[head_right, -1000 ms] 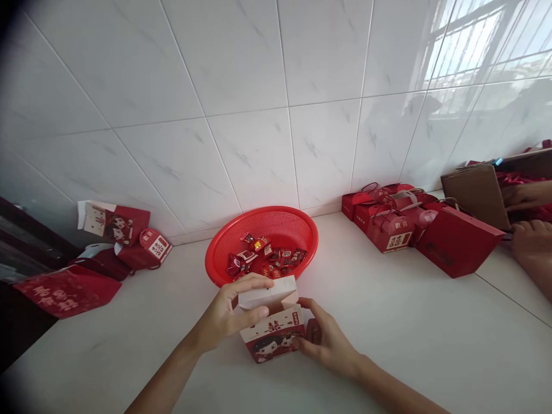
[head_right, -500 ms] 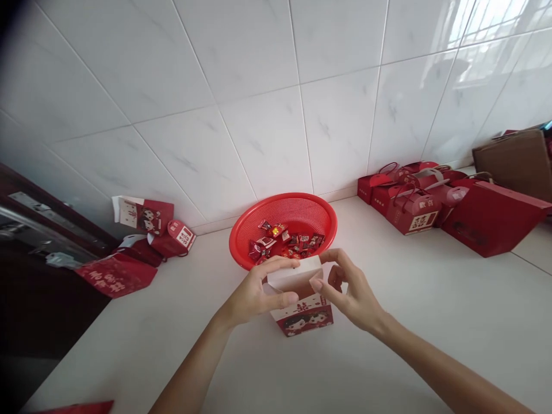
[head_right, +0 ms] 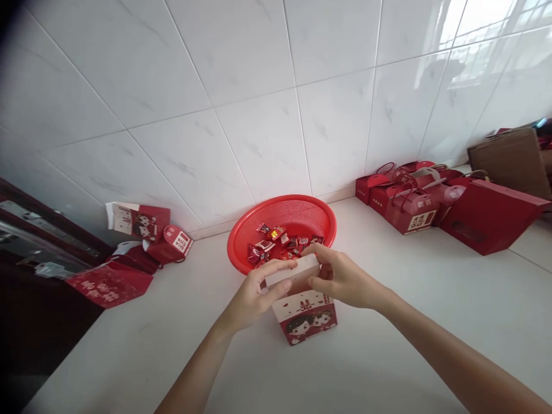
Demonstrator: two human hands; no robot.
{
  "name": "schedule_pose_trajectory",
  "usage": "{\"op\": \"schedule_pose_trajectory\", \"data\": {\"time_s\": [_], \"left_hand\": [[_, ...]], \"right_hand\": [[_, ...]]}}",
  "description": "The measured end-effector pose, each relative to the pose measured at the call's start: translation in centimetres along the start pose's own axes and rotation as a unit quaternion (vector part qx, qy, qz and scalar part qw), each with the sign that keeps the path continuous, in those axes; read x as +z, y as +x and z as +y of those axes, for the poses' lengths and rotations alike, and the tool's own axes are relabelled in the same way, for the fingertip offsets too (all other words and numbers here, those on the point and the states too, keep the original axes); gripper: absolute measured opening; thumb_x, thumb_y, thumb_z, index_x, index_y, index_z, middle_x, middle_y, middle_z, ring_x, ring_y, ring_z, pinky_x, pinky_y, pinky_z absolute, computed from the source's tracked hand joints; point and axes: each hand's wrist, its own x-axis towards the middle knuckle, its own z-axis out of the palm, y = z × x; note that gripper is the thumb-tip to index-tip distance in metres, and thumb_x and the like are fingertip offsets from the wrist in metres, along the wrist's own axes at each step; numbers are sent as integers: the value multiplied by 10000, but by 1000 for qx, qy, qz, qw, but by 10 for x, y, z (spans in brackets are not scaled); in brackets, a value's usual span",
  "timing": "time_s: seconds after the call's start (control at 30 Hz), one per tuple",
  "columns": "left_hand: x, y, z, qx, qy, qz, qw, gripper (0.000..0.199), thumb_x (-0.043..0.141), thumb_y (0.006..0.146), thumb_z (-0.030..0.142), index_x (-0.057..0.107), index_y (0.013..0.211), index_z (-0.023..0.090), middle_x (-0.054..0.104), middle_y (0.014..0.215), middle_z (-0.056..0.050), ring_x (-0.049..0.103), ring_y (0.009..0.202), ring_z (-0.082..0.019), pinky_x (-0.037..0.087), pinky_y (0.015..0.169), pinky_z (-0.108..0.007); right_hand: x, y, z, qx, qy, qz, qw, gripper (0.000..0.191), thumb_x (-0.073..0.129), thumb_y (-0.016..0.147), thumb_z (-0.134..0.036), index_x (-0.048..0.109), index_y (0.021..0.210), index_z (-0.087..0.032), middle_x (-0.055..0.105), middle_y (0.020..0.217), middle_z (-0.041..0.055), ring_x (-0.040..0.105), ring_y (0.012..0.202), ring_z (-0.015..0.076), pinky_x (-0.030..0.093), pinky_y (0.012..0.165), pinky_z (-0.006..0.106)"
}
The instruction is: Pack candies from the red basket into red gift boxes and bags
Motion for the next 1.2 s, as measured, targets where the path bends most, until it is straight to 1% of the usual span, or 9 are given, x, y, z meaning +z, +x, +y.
{"op": "schedule_pose_trajectory", "data": {"time_s": [0.2,0.33,0.57,0.73,0.83,0.9,1.0,1.1,1.2], "left_hand": [[-3,0,0,1,4,-9,1000,369,633,913,379,662,1266,277,635,1338,-70,555,1279,-266,493,1032,-367],[-3,0,2,14,17,-5,1000,305,664,894,367,719,1177,269,666,1258,-68,560,1263,-253,467,1065,-355],[-10,-2,3,60,-38,-2,997,282,675,885,368,740,1133,251,679,1200,-89,604,1196,-261,502,1023,-379],[-47,16,0,55,52,59,995,327,618,910,399,710,1158,207,693,1191,-99,644,1125,-240,522,988,-353],[-79,44,-9,-8,156,81,984,397,598,881,435,690,1180,190,693,1242,-101,644,1140,-258,519,987,-368],[-95,65,-18,-65,238,58,967,430,586,853,439,679,1191,190,697,1250,-95,647,1135,-265,511,985,-368],[-102,88,-34,-159,365,-60,915,549,677,747,456,660,1228,192,686,1276,-107,650,1133,-298,504,962,-356],[-94,102,-51,-214,453,-158,851,893,840,518,474,586,1338,231,618,1378,-125,595,1214,-353,485,974,-363],[-81,109,-61,-235,484,-186,822,1034,879,423,461,547,1381,260,533,1462,-147,540,1271,-392,478,970,-383]], "right_hand": [[-24,18,-9,-53,-63,14,997,230,645,891,-366,660,1062,-213,690,875,18,613,621,115,499,567,251],[-38,45,-8,-83,-22,86,993,234,638,894,-385,689,952,-165,694,829,26,624,677,124,514,626,261],[-28,88,15,-90,22,113,989,250,649,846,-383,687,887,-140,675,765,24,600,623,117,489,559,234],[-20,101,38,-55,5,106,993,167,635,813,-340,678,830,-180,694,768,25,615,611,140,487,561,256],[-15,102,45,-3,-70,99,993,88,599,813,-249,666,801,-193,715,775,16,617,602,140,465,595,263],[-12,102,46,33,-154,88,984,75,600,817,-225,671,833,-205,737,820,15,633,639,151,441,625,270],[-7,99,42,64,-254,53,964,118,616,842,-269,681,932,-229,754,884,16,668,747,187,392,625,270],[-5,98,39,81,-295,39,951,159,607,863,-306,678,990,-241,756,888,16,679,796,206,350,598,268],[-4,98,39,75,-297,47,951,184,608,864,-311,672,1024,-244,758,964,19,681,833,206,350,613,270]]}}
